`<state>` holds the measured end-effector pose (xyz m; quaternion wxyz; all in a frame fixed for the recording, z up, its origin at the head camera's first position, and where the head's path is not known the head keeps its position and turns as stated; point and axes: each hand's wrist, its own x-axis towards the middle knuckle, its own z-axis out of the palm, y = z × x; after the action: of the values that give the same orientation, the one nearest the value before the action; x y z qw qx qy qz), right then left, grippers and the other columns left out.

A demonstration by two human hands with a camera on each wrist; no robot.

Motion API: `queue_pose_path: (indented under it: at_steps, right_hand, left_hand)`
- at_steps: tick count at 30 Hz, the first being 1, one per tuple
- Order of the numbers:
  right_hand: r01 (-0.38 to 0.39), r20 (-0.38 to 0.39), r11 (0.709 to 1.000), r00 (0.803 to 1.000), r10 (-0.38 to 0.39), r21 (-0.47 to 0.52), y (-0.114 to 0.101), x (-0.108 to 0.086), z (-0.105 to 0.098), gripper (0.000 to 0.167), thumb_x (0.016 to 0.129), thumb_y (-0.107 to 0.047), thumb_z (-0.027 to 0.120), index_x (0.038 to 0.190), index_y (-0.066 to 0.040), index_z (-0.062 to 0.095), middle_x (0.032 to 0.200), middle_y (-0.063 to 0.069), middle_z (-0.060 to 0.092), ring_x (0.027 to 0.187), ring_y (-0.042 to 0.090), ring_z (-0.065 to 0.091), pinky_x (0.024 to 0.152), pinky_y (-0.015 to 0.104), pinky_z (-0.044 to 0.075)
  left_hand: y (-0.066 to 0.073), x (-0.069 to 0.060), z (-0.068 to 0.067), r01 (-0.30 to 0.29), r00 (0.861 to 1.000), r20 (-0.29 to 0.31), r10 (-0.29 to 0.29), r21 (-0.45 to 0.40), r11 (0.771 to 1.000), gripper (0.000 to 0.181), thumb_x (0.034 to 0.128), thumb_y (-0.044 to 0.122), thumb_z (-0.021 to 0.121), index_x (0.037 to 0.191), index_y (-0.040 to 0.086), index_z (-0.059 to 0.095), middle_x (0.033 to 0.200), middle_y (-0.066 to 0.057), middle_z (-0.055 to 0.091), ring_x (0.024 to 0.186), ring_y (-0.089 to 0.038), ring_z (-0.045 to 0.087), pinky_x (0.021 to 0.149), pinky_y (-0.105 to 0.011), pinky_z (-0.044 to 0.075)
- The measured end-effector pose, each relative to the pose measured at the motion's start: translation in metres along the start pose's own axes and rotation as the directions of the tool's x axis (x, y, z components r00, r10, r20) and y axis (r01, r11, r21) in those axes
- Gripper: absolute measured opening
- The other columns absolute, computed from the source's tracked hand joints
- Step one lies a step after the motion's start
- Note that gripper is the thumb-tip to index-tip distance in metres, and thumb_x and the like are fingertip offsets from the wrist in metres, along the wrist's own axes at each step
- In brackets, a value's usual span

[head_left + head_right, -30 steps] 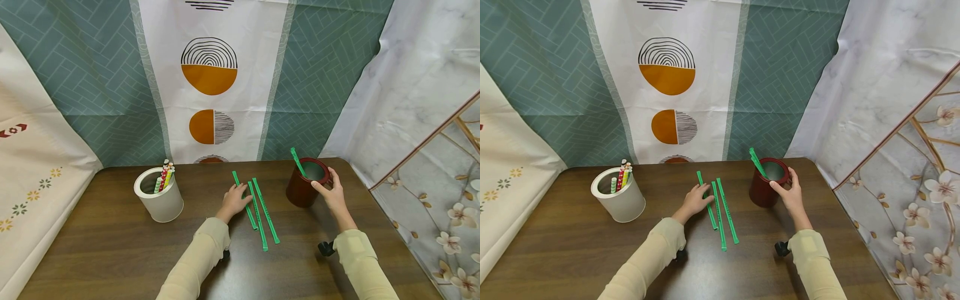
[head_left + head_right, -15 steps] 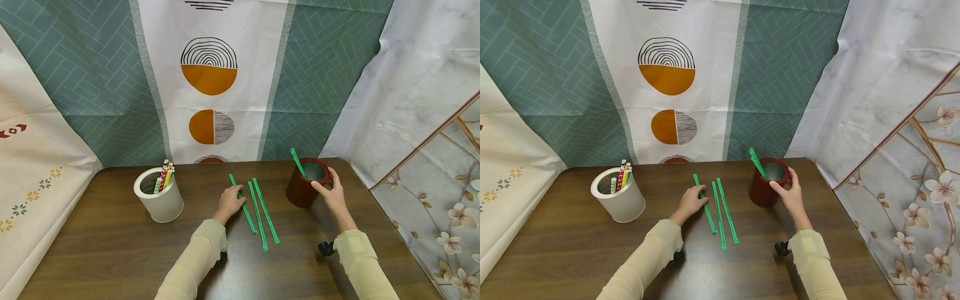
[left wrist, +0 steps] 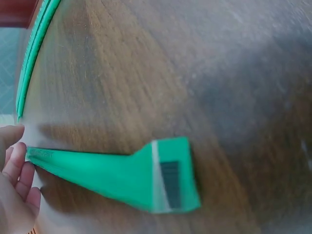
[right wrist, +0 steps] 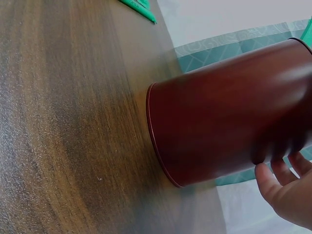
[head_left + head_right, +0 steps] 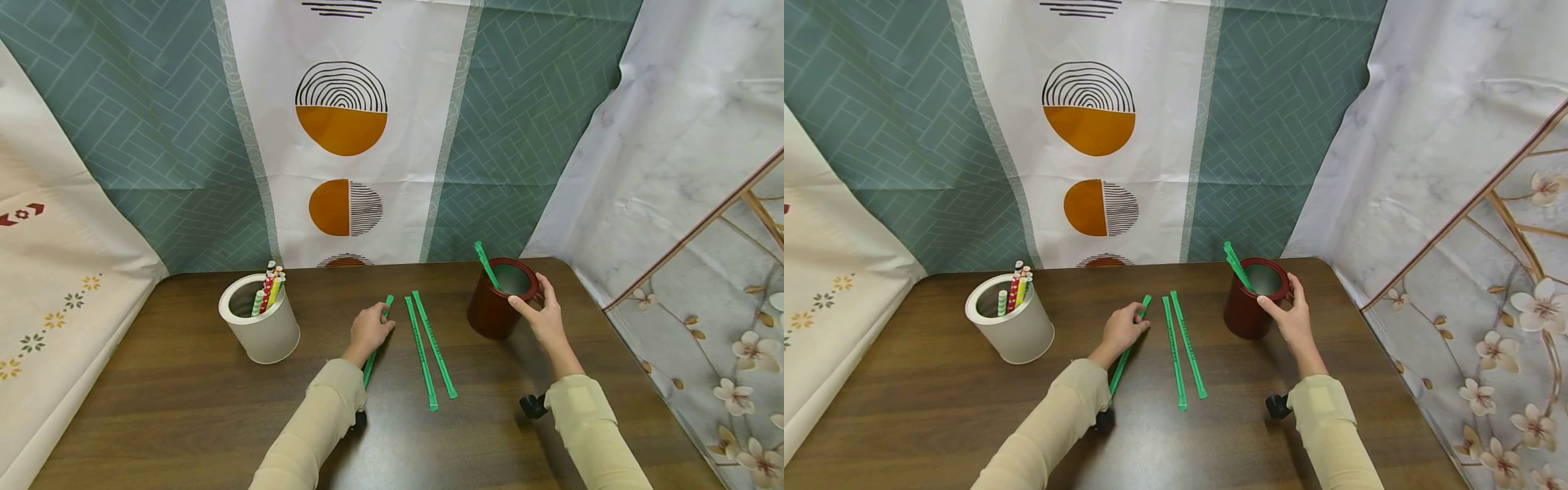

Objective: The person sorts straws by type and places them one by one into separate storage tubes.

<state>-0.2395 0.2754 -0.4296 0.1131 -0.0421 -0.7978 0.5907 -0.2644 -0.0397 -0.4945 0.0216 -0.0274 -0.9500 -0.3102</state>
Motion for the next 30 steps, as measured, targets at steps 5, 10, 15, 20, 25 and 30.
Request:
queue_pose_path:
  at_steps: [5,10,15,20,25,30]
  right_hand:
    - [0.0,0.002,1.0,1.0,0.0,0.003,0.0,0.0,0.0,0.072,0.082,-0.02,0.062,0.14,-0.015,0.019,0.133,0.008,0.032,0.114,0.016,0.031,0.074,0.008,0.036]
    - [-0.002,0.005,1.0,1.0,0.002,-0.007,0.0,0.0,0.0,0.072,0.082,-0.021,0.062,0.141,-0.016,0.019,0.134,0.008,0.032,0.115,0.017,0.032,0.075,0.009,0.036]
    - [0.006,0.002,1.0,1.0,-0.006,0.003,0.0,0.001,-0.001,0.072,0.082,-0.02,0.062,0.14,-0.015,0.02,0.133,0.008,0.032,0.114,0.016,0.032,0.075,0.008,0.036]
    - [0.013,0.003,1.0,1.0,-0.014,0.006,0.0,0.001,-0.001,0.072,0.082,-0.02,0.062,0.14,-0.014,0.02,0.132,0.009,0.033,0.112,0.014,0.032,0.074,0.008,0.036]
    - [0.01,0.005,1.0,1.0,-0.01,0.0,0.0,0.001,-0.001,0.072,0.082,-0.02,0.062,0.14,-0.014,0.02,0.133,0.009,0.033,0.113,0.015,0.032,0.074,0.007,0.036]
    - [0.012,0.011,1.0,1.0,-0.012,0.0,0.0,0.0,-0.001,0.073,0.082,-0.021,0.062,0.14,-0.012,0.019,0.133,0.01,0.032,0.114,0.017,0.032,0.074,0.007,0.036]
  left_hand:
    - [0.0,-0.001,-0.001,0.062,0.998,0.019,-0.062,0.044,0.997,0.033,0.0789,0.03,0.065,0.107,0.014,0.059,0.076,0.003,0.06,0.065,-0.014,0.054,0.052,-0.028,0.04]
    - [0.002,-0.003,-0.004,0.115,0.992,0.042,-0.118,0.073,0.991,0.032,0.0775,0.034,0.066,0.102,0.015,0.059,0.079,-0.002,0.063,0.061,-0.018,0.054,0.049,-0.03,0.039]
    - [0.002,-0.003,-0.007,0.118,0.991,0.052,-0.124,0.104,0.988,0.026,0.0766,0.037,0.066,0.091,0.016,0.06,0.077,0.0,0.061,0.063,-0.019,0.054,0.05,-0.031,0.039]
    - [0.002,-0.001,-0.008,0.116,0.989,0.072,-0.126,0.125,0.985,0.023,0.0776,0.036,0.065,0.088,0.016,0.059,0.083,0.0,0.062,0.068,-0.021,0.056,0.051,-0.031,0.041]
    - [0.003,0.0,-0.009,0.107,0.989,0.091,-0.119,0.129,0.986,0.019,0.0787,0.031,0.065,0.087,0.014,0.061,0.086,-0.003,0.063,0.071,-0.023,0.058,0.053,-0.032,0.043]
    - [0.003,0.0,-0.012,0.084,0.988,0.12,-0.102,0.149,0.985,0.014,0.0803,0.026,0.062,0.084,0.013,0.061,0.082,-0.003,0.062,0.067,-0.021,0.056,0.052,-0.03,0.042]
